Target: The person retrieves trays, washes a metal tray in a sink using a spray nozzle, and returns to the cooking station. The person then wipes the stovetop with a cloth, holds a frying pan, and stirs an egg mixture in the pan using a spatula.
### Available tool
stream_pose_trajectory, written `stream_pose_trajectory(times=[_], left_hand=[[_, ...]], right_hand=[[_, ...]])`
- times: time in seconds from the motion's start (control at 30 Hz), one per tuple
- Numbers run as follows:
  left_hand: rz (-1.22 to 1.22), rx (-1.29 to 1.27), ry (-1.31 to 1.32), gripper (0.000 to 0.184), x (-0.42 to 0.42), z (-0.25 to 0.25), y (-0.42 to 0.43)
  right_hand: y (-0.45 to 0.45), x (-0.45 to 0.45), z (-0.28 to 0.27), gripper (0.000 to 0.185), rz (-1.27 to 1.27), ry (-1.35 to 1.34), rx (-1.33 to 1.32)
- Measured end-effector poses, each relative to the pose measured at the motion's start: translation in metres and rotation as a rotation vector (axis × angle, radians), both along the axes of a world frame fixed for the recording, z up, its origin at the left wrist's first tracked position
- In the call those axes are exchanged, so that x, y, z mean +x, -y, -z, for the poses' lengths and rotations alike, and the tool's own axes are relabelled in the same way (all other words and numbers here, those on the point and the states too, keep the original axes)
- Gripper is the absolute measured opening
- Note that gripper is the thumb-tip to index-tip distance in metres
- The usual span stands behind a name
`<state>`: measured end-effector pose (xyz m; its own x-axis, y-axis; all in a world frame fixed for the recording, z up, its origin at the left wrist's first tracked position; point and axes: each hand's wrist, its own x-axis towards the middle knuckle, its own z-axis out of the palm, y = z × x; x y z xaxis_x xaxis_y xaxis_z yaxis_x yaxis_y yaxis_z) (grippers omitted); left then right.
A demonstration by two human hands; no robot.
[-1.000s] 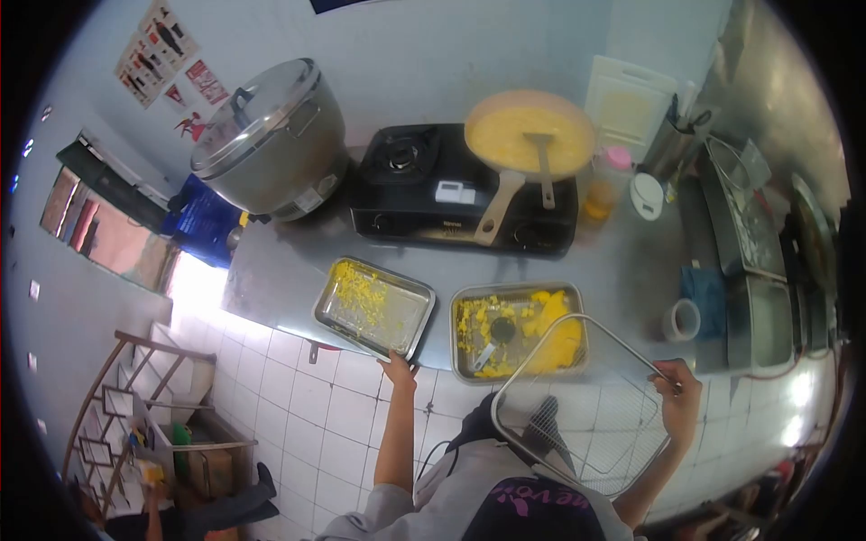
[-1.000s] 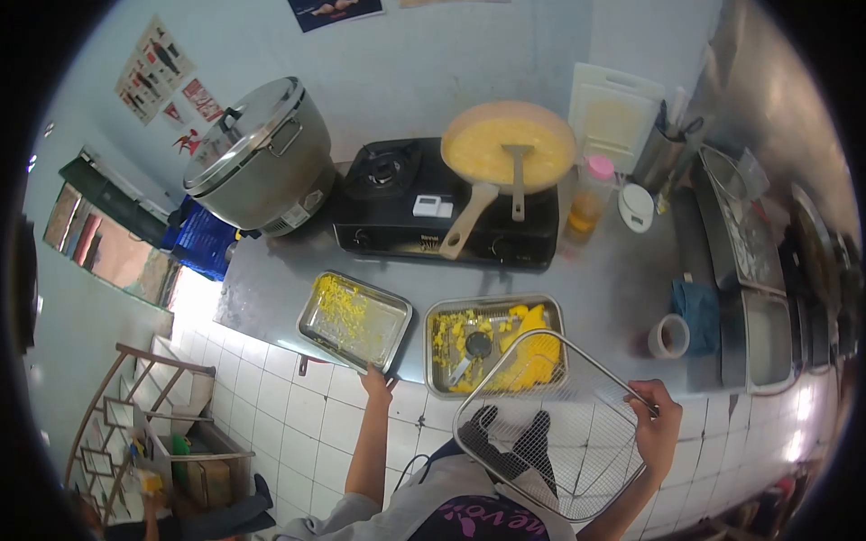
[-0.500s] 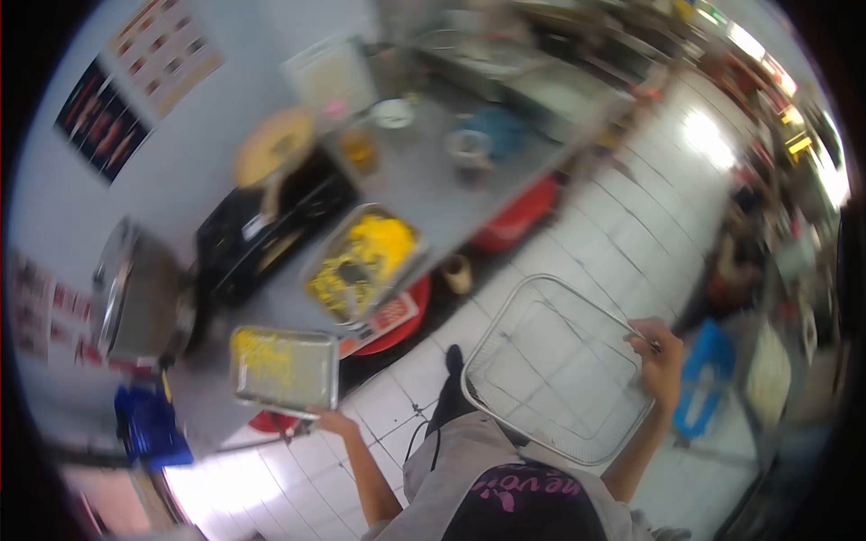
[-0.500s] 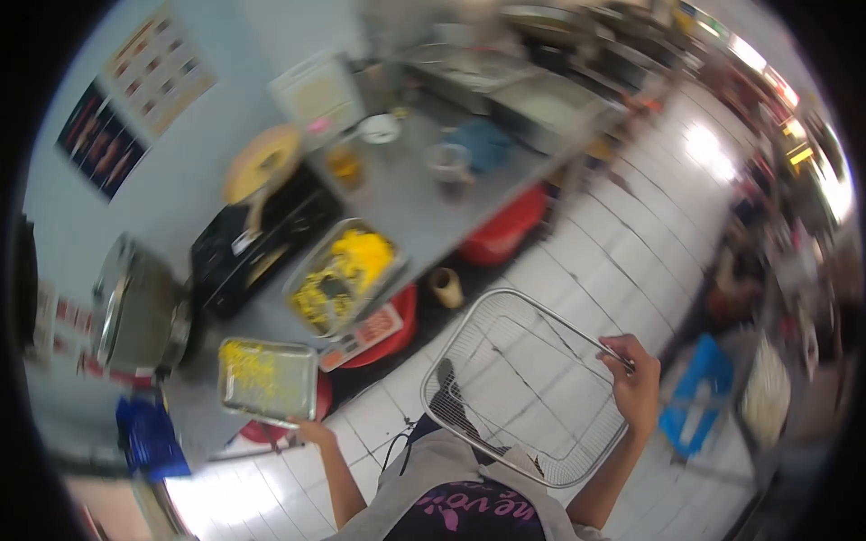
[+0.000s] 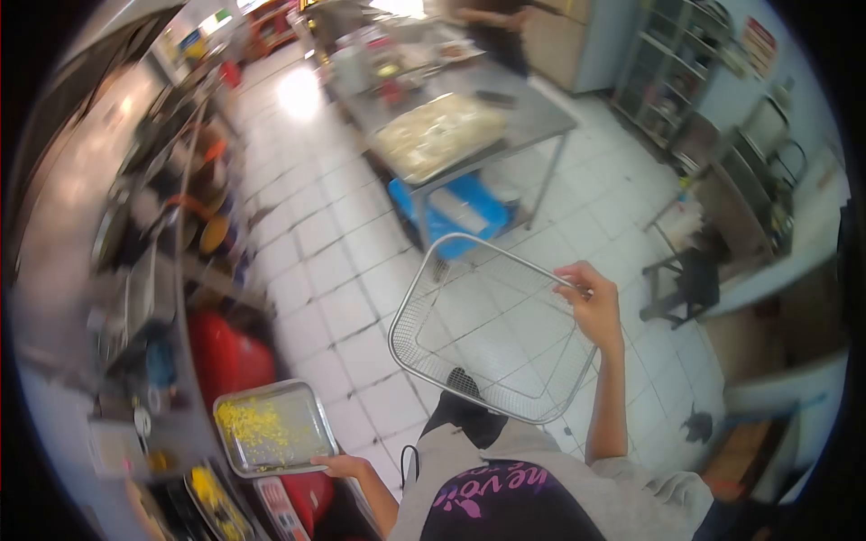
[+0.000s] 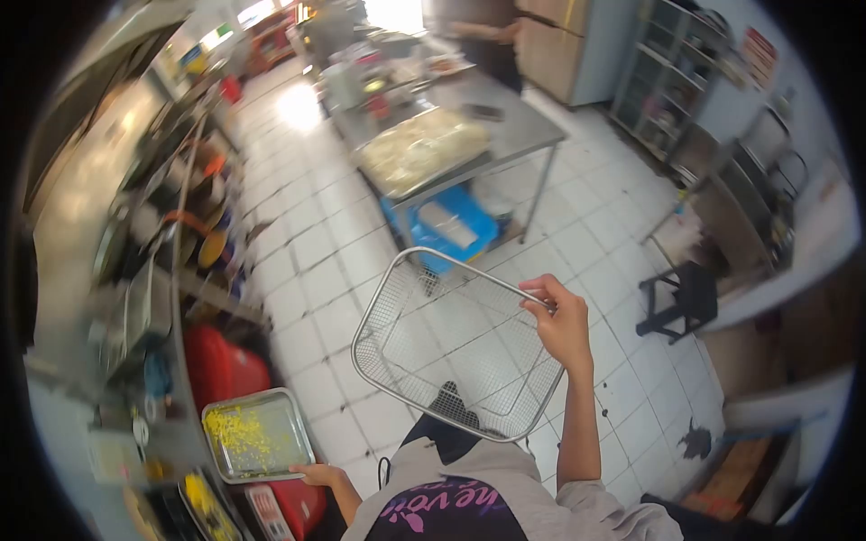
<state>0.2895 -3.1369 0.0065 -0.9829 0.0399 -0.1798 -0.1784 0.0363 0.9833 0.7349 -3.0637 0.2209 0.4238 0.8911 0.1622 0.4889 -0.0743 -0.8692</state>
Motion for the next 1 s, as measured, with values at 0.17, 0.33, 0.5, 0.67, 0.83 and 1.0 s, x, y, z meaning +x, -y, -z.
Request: stream_pose_trajectory(times=[0.17,0.33,0.5,0.67,0.83,1.0], left_hand=[[0.477,0.033,0.022,0.08,0.22,-0.003,-0.064],[0.991,0.158,0.098,0.068,0.249,-0.018,-0.23],[1.441,0.294,0.215,0.064,0.424,-0.042,-0.307],[1.79,0.15,0.261,0.058,0.562,-0.03,-0.382],[2.099,0.115,0.474,0.057,0.724,-0.037,-0.421],[2.015,0.141,0.547,0.057,0.828,-0.001,-0.45]], right_hand=[[0.074,0.193,0.068,0.021,0.354,-0.192,0.033],[0.021,0.194,0.039,0.025,0.636,-0.315,0.076],[0.045,0.303,0.042,0.031,0.807,-0.408,0.058],[0.023,0.356,0.034,0.032,1.04,-0.29,0.059],[0.0,0.457,0.055,0.031,1.255,-0.279,0.118],[-0.016,0.555,0.061,0.028,1.242,-0.283,0.278]])
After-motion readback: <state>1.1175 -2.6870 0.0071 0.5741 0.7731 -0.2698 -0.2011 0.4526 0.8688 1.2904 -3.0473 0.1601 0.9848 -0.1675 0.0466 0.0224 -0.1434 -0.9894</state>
